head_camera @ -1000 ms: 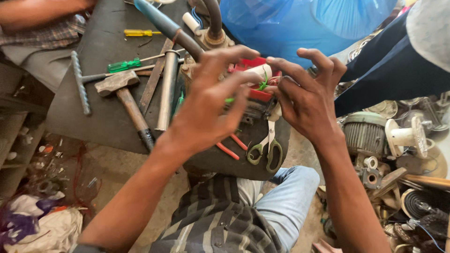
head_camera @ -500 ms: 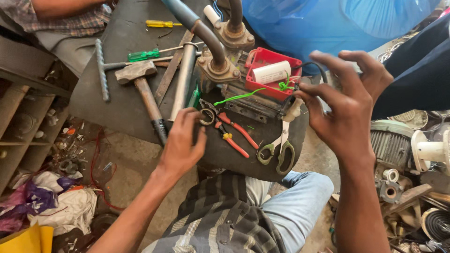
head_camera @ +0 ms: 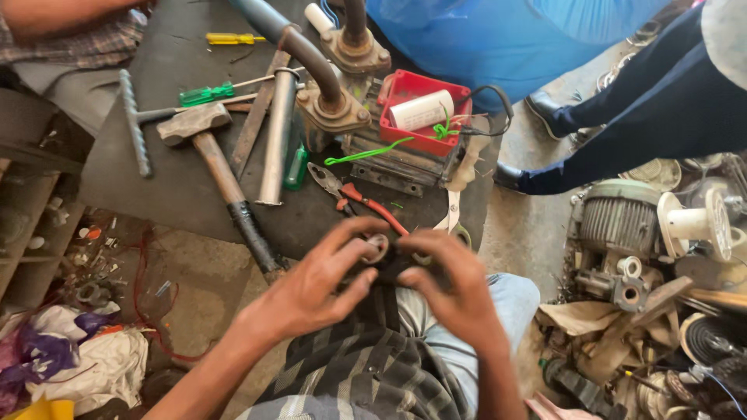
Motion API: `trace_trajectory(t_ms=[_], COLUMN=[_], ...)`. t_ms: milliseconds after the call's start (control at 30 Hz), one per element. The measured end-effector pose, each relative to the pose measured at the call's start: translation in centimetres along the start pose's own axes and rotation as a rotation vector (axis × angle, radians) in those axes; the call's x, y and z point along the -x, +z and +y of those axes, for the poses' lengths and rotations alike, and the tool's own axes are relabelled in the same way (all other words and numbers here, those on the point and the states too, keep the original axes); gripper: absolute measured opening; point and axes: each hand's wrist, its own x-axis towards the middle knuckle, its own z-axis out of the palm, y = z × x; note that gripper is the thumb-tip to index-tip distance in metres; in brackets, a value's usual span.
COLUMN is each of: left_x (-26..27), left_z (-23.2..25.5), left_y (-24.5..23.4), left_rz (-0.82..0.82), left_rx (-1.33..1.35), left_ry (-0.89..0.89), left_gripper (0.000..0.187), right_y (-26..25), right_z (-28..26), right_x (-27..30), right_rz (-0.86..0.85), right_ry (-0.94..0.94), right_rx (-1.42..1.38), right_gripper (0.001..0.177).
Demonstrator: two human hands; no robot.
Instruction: The person wraps electrical tape around a black wire connected to a small motor. They repeatedly tear off pieces of tape and wrap them around the wire to insulate it.
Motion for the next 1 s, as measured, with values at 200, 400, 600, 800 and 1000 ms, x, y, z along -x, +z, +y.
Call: trace_trajectory(t_ms=[200, 400, 600, 800, 1000], left_x=[-1.5, -2.0, -1.8, -1.7, -1.0], left_z=[0.9, 0.8, -0.3, -2.1, -2.5], left_y=[1.1, 1.0, 1.9, 3.1, 3.5], left_rz=[-0.050, -0.124, -0.092, -0.094, -0.173], left_rx=[0.118, 0.249, 0.271, 0.321, 1.066], left_ry=[0.019, -0.070, -0.127, -0.269, -0.261], left_gripper=[0.025, 0.022, 0.025, 0.029, 0.030], right_y=[1.5, 0.0, 0.9, 1.3, 0.3], right_z=[0.8, 1.8, 0.7, -0.6, 0.4], right_x=[1.4, 2.1, 3.1, 3.9, 4.0], right_rz=[0.104, 0.112, 0.266, 0.318, 0.403], right_ry=[0.174, 0.130, 0.203, 0.121, 0.264], right_rx=[-0.161, -0.083, -0.186, -0.235, -0.311], right_gripper=[0.016, 0.004, 0.010, 0.010, 0.014])
